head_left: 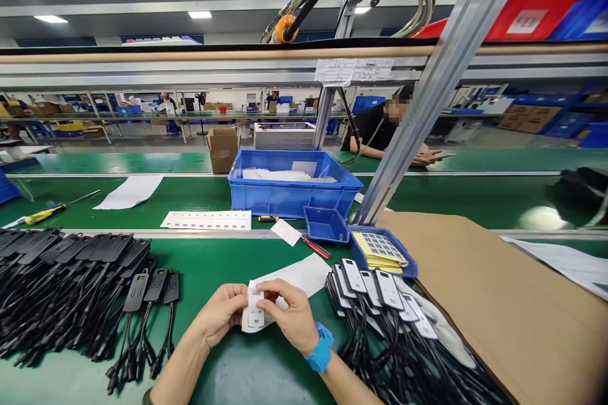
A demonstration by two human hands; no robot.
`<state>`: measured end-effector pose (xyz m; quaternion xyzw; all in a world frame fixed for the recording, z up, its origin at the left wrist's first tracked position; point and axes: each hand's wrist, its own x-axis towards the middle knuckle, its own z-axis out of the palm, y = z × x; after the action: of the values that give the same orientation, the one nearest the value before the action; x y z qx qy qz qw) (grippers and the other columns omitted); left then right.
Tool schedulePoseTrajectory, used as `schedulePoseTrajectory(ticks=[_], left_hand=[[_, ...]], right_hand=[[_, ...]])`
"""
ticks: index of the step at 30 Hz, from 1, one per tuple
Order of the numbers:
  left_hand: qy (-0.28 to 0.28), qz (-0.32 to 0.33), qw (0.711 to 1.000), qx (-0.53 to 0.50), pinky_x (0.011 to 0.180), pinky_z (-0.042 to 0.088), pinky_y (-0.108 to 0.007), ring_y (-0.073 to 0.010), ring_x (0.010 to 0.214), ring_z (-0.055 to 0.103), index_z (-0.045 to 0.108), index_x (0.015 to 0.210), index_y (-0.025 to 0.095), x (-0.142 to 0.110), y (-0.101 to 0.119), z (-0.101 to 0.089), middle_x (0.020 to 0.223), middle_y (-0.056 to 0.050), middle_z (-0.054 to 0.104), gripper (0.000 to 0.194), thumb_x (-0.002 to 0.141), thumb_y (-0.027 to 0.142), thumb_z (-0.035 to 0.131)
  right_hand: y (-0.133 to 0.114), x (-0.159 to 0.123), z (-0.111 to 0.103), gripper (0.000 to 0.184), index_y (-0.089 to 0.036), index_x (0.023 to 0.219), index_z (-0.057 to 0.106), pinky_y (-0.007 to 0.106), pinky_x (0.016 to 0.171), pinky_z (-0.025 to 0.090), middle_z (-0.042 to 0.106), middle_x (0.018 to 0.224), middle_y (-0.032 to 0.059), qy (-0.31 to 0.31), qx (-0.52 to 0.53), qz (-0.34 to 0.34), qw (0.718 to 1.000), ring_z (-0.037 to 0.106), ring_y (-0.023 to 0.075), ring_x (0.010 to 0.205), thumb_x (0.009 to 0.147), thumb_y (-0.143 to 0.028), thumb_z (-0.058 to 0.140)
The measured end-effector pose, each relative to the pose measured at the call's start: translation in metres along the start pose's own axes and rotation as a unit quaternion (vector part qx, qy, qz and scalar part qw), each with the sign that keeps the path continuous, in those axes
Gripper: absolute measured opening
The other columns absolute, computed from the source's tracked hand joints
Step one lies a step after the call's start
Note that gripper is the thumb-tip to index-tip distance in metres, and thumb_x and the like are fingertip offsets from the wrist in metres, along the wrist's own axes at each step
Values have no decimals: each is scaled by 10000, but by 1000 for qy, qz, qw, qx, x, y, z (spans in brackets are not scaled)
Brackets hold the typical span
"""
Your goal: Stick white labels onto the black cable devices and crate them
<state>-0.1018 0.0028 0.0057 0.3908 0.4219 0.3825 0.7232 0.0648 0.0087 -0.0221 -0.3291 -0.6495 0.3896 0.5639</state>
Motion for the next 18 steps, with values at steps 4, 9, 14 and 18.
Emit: schedulePoseTrajectory(ticks=[4,9,14,18], left_hand=[[41,19,999,-19,504,423,-202,-100,508,534,682,695,115,3,1,-2,618,-34,642,224,649,294,808],[152,80,983,-68,569,505,-263,-162,588,617,685,762,102,2,12,-17,704,-80,693,216,613,202,806],[312,244,915,-75,548,490,-218,-129,616,605,654,816,143,8,77,-37,744,-30,674,138,696,185,708],[374,418,828,11,700,486,-220,-151,843,617,640,970,156,62,166,-18,932,-30,671,216,779,257,648]], right_hand=[[-5,3,-1,74,-229,831,736,276,626,473,568,834,34,22,-30,-43,998,556,148,714,824,-240,664],[-38,3,-17,119,-215,751,648,266,595,434,486,808,21,97,82,-39,991,501,142,698,856,-271,641],[-64,-22,-61,111,-234,809,576,258,522,409,452,831,30,212,105,-54,970,472,136,645,913,-273,565],[-46,-47,-77,75,-264,905,581,269,496,437,514,843,36,255,16,-111,961,514,126,563,925,-217,526]])
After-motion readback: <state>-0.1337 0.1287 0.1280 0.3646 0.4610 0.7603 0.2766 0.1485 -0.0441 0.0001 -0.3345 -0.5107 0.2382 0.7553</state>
